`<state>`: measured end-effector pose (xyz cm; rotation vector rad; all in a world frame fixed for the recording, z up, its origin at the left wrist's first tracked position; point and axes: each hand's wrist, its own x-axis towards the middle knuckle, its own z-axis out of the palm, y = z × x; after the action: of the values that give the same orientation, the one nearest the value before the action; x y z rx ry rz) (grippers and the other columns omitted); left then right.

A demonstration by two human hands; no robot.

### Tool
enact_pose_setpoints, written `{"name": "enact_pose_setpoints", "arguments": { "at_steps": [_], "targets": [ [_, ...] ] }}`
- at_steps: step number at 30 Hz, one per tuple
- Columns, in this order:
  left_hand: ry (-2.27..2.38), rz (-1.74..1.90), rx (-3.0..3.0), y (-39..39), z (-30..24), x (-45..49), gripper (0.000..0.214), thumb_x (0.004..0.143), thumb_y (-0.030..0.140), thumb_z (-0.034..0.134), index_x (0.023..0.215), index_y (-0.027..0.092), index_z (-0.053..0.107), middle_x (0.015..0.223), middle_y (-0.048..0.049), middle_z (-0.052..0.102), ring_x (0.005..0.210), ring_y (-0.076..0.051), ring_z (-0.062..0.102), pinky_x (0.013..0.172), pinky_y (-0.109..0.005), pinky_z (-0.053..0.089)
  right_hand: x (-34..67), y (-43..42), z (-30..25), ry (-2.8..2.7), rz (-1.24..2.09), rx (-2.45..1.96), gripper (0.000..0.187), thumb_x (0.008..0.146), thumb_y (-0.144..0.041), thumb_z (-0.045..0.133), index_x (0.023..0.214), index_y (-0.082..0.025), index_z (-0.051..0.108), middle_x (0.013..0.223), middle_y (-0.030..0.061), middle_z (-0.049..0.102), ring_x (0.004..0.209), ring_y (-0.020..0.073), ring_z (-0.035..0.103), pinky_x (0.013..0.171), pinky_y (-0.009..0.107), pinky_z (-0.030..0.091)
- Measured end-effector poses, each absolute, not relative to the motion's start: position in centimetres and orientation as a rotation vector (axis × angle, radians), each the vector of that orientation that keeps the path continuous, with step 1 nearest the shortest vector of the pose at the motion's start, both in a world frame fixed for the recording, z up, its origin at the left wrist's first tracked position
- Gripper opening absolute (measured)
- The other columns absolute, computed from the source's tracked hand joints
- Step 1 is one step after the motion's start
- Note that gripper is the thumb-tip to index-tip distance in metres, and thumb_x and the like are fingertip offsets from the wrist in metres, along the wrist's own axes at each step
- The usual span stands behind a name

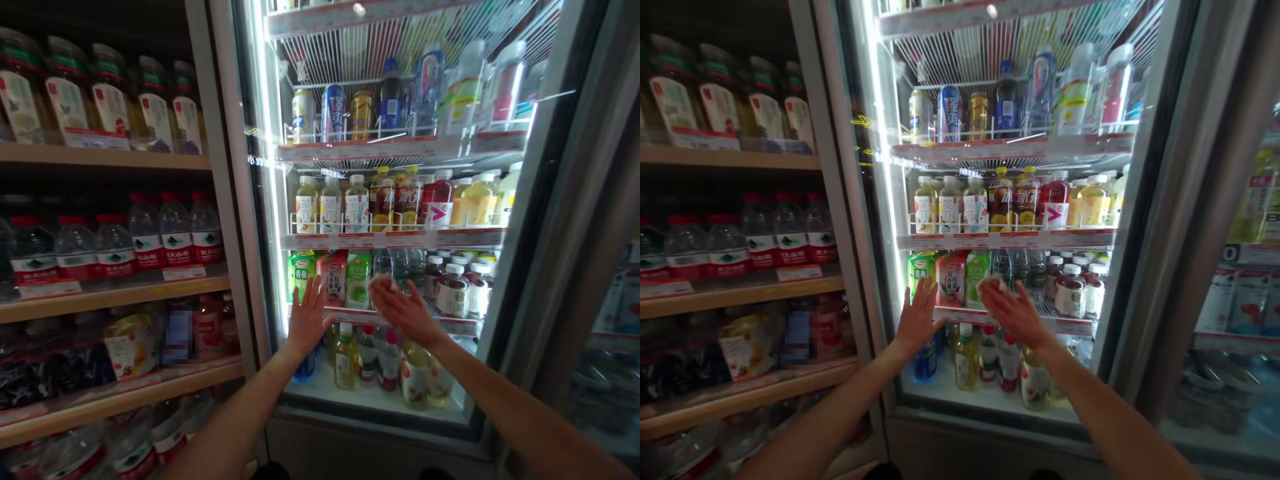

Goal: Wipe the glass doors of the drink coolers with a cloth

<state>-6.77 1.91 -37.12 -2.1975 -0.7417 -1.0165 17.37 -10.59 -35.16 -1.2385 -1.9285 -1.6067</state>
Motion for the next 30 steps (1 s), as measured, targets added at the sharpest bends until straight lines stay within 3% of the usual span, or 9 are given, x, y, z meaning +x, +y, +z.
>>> {"name": "enact_pose_setpoints", "arguments": {
  "at_steps": [4, 7, 10, 12, 18, 26, 30],
  "targets": [
    [-0.622, -1.024, -2.200, 1.2, -37.5, -5.5, 0.072, 0.081, 0.050, 0.052, 0.138, 0.012, 0.032, 0.145, -0.0163, 0.032, 0.139, -0.026, 0.016, 0.111, -0.050, 0.019, 18.8, -10.7, -31.8, -1.506, -1.541, -1.387, 0.056, 0.087, -0.026, 0.048, 0.140, -0.023, 0.031, 0.144, 0.0098, 0.036, 0.137, 0.0210, 0.025, 0.113, 0.050, 0.006],
    [-0.576, -1.020, -2.196, 0.5, -37.8, -4.4, 0.072, 0.080, 0.052, 0.053, 0.137, 0.013, 0.033, 0.144, -0.0153, 0.033, 0.138, -0.025, 0.020, 0.111, -0.047, 0.020, 18.8, -11.9, -35.8, -1.642, -1.511, -1.395, 0.054, 0.086, -0.020, 0.046, 0.139, -0.023, 0.033, 0.142, 0.0085, 0.039, 0.137, 0.0194, 0.026, 0.113, 0.049, 0.007],
    [-0.578, -0.996, -2.198, 0.6, -38.1, -4.1, 0.072, 0.079, 0.052, 0.054, 0.138, 0.015, 0.033, 0.144, -0.0147, 0.034, 0.137, -0.025, 0.023, 0.110, -0.049, 0.021, 19.6, -13.8, -40.2, -1.966, -1.510, -1.358, 0.050, 0.086, -0.013, 0.042, 0.133, -0.028, 0.042, 0.136, 0.0032, 0.048, 0.131, 0.0149, 0.035, 0.114, 0.045, 0.006],
    [-0.568, -1.005, -2.188, 0.8, -38.3, -4.0, 0.073, 0.079, 0.052, 0.054, 0.138, 0.015, 0.032, 0.144, -0.0150, 0.034, 0.137, -0.026, 0.023, 0.110, -0.050, 0.021, 21.0, -14.9, -40.4, -1.948, -1.528, -1.376, 0.049, 0.086, -0.013, 0.042, 0.132, -0.028, 0.043, 0.134, 0.0038, 0.051, 0.128, 0.0147, 0.040, 0.114, 0.045, 0.007],
    [-0.538, -1.117, -2.170, 0.3, -38.0, -2.8, 0.074, 0.078, 0.050, 0.057, 0.138, 0.014, 0.032, 0.142, -0.0167, 0.037, 0.138, -0.024, 0.019, 0.111, -0.049, 0.018, 26.0, -15.9, -34.2, -1.164, -1.593, -1.501, 0.057, 0.087, -0.025, 0.043, 0.141, -0.018, 0.028, 0.145, 0.0172, 0.032, 0.135, 0.0273, 0.029, 0.108, 0.054, 0.019],
    [-0.577, -1.001, -2.197, -0.6, -37.7, -1.9, 0.076, 0.078, 0.051, 0.056, 0.140, 0.018, 0.028, 0.146, -0.0145, 0.031, 0.138, -0.026, 0.020, 0.110, -0.053, 0.019, 27.6, -18.9, -44.1, -0.774, -1.455, -1.686, 0.062, 0.081, -0.028, 0.048, 0.139, -0.011, 0.034, 0.138, 0.0251, 0.039, 0.122, 0.0407, 0.044, 0.090, 0.058, 0.043],
    [-0.578, -0.959, -2.190, -0.3, -37.9, -2.1, 0.077, 0.079, 0.054, 0.052, 0.141, 0.017, 0.025, 0.148, -0.0128, 0.027, 0.139, -0.026, 0.017, 0.109, -0.053, 0.022, 28.4, -18.3, -39.0, -0.809, -1.515, -1.578, 0.065, 0.080, -0.027, 0.047, 0.142, -0.014, 0.030, 0.139, 0.0235, 0.038, 0.124, 0.0431, 0.040, 0.093, 0.063, 0.037]
  ]
}}
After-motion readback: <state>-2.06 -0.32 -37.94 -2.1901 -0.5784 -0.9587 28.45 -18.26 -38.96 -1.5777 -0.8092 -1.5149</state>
